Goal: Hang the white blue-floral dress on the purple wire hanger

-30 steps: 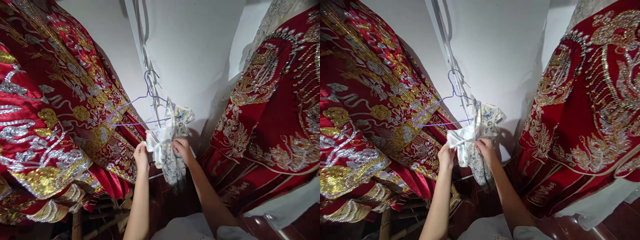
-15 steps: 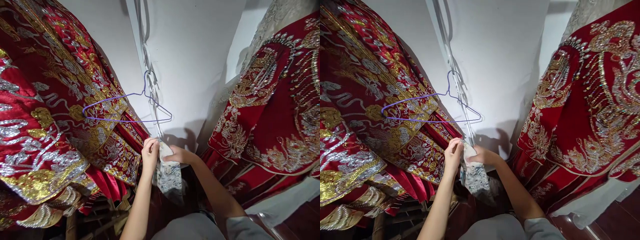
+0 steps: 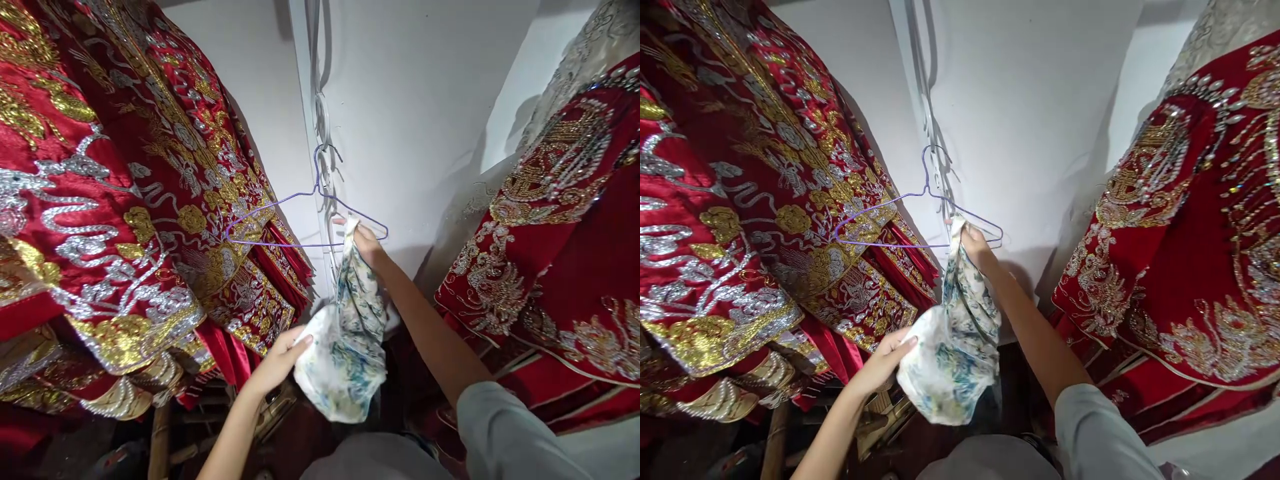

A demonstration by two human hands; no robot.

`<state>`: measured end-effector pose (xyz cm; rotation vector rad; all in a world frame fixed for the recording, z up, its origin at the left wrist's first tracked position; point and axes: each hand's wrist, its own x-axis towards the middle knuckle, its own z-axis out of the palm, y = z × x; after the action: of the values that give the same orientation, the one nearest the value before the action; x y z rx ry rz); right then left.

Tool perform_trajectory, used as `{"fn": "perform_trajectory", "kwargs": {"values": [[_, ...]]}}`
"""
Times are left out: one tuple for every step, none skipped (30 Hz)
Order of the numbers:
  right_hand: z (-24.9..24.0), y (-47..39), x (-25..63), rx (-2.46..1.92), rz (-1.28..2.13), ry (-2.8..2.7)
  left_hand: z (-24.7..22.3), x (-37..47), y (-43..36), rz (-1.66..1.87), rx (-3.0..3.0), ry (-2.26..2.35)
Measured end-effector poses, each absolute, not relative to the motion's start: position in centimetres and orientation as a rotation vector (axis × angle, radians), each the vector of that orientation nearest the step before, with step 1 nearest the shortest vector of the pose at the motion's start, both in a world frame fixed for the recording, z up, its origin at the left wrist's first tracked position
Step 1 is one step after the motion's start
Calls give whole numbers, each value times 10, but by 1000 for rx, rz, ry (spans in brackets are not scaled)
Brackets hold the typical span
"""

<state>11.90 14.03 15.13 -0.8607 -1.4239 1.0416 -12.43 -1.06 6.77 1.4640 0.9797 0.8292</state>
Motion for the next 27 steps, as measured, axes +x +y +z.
{"fn": "perform_trajectory", "kwargs": {"values": [[147,147,114,-910,1104,-1459,79,-129,-9,881,1500,1023],[143,152,111,-964,1163,-1484,92,-135,-8,903,1578,1067],[138,155,109,-1008,1200,-1491,105,-140,-6,885,1689,1110],[134,157,110,-1037,1203,-1482,118,-145,-4,825,1820,1158],[130,158,113,-1048,1171,-1467,129,-151,-1,723,1956,1212],[128,157,119,-1053,1111,-1450,137,-156,2,593,2079,1271],[127,156,127,-1063,1036,-1443,143,-162,7,451,2175,1331],[127,153,135,-1087,953,-1444,145,-168,13,315,2239,1395],[129,150,144,-1133,863,-1449,146,-173,19,210,2278,1457],[131,147,153,-1189,777,-1457,144,-178,27,152,2304,1513],[134,143,160,-1242,704,-1469,142,-182,35,157,2329,1563],[137,140,167,-1282,652,-1481,140,-184,43,214,2357,1605],[139,137,172,-1306,621,-1494,139,-186,52,315,2389,1636],[142,135,175,-1314,606,-1506,140,-186,60,438,2416,1651],[143,133,177,-1312,602,-1518,142,-185,67,554,2435,1645],[144,132,178,-1305,599,-1528,145,-183,73,644,2442,1617],[144,131,177,-1301,593,-1537,150,-179,79,704,2443,1562],[144,130,176,-1303,586,-1541,155,-174,83,752,2440,1488],[144,129,173,-1307,580,-1544,161,-168,87,797,2432,1407],[143,128,169,-1309,580,-1543,167,-161,89,846,2423,1335],[142,127,165,-1310,591,-1540,172,-154,92,909,2414,1288],[141,125,161,-1309,612,-1536,177,-147,94,985,2408,1274],[140,123,157,-1306,641,-1533,182,-140,96,1069,2403,1286],[139,121,153,-1301,672,-1533,185,-135,98,1152,2396,1317],[139,118,150,-1288,698,-1539,188,-130,100,1230,2385,1354],[138,115,148,-1266,708,-1551,190,-127,103,1299,2372,1383],[138,113,148,-1236,692,-1559,191,-125,106,1352,2357,1403]]}}
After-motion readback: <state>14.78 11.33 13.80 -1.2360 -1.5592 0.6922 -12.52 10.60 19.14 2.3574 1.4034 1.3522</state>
